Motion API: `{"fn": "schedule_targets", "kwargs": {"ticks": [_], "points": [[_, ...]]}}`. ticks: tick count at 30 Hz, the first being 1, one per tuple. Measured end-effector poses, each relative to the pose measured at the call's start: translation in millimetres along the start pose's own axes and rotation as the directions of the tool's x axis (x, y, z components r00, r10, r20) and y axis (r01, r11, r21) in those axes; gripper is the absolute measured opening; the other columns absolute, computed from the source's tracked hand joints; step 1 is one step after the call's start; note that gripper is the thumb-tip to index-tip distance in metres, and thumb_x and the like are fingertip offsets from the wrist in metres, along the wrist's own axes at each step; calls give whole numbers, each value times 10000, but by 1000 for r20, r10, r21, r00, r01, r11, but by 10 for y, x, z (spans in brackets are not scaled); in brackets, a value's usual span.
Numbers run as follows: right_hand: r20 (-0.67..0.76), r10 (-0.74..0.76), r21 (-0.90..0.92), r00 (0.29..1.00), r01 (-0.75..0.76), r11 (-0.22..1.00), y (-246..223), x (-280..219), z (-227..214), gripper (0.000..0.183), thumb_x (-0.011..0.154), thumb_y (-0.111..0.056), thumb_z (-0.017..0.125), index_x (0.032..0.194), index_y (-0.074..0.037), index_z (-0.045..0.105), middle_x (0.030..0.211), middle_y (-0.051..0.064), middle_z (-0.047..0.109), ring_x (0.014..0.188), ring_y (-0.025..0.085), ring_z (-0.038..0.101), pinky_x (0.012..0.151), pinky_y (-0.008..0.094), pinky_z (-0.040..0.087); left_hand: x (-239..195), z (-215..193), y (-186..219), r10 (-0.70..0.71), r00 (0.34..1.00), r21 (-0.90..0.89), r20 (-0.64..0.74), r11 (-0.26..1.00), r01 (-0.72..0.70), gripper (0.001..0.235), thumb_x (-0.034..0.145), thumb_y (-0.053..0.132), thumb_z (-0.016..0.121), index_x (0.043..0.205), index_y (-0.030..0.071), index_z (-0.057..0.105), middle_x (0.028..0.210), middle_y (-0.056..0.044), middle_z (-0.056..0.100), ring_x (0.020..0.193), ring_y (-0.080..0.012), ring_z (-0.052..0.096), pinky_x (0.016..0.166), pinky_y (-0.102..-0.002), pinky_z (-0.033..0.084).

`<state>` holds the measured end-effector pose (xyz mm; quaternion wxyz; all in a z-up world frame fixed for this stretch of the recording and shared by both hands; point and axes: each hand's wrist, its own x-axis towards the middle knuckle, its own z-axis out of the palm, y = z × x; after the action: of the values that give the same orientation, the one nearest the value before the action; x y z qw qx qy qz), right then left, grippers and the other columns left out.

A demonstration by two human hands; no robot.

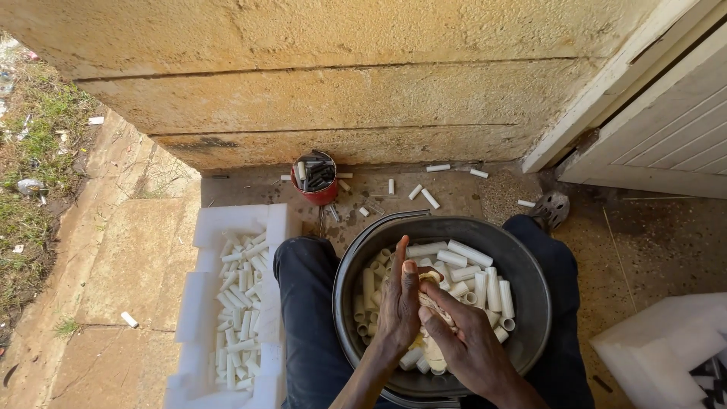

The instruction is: Cleaning small PVC pipe segments one by one using a cloth in a workshop setting.

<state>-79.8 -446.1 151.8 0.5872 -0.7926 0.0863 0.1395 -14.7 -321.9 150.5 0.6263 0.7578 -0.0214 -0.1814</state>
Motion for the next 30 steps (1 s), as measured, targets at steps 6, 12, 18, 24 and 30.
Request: {"fn": "schedule_targets", "kwargs": {"ticks": [6,12,18,24,30], "points": [[-229,-367,-354,902,274,894,89,155,-202,487,1006,-373,504,1404,-119,626,1376,106,701,1277,266,684,908,372,643,-74,63,16,9,996,-245,-89,969,-31,851,914,709,246,1580,197,385,1454,-211,627,1358,-315,633,1125,-471,445],[-142,576,791,805,-257,555,-476,141,-276,593,913,-279,539,1455,-47,595,1341,257,687,1186,424,640,878,571,499,-5,40,313,-186,982,-687,-18,716,123,842,966,603,203,1441,37,605,1097,-154,812,1141,-209,692,950,-309,479],[88,556,914,826,-289,285,135,333,-166,240,886,-258,710,1114,-184,706,1000,5,705,908,212,647,748,390,490,-122,180,116,251,967,-69,48,967,-247,872,981,699,232,1488,40,495,1566,-220,484,1507,-352,369,1205,-519,277],[138,580,850,803,-396,347,12,263,-308,471,813,-229,668,1271,-117,687,1085,112,699,961,300,636,820,468,485,-16,-261,-3,202,908,-60,366,979,-194,843,821,553,712,1523,158,461,1642,-127,414,1522,-265,384,1178,-457,345],[179,496,901,850,-344,264,358,200,-217,507,882,-322,631,1375,-203,651,1114,83,674,974,300,620,838,515,490,-62,-237,124,248,918,32,309,962,-270,848,700,527,801,1396,90,593,1444,-142,586,1351,-260,577,1108,-385,466]]}}
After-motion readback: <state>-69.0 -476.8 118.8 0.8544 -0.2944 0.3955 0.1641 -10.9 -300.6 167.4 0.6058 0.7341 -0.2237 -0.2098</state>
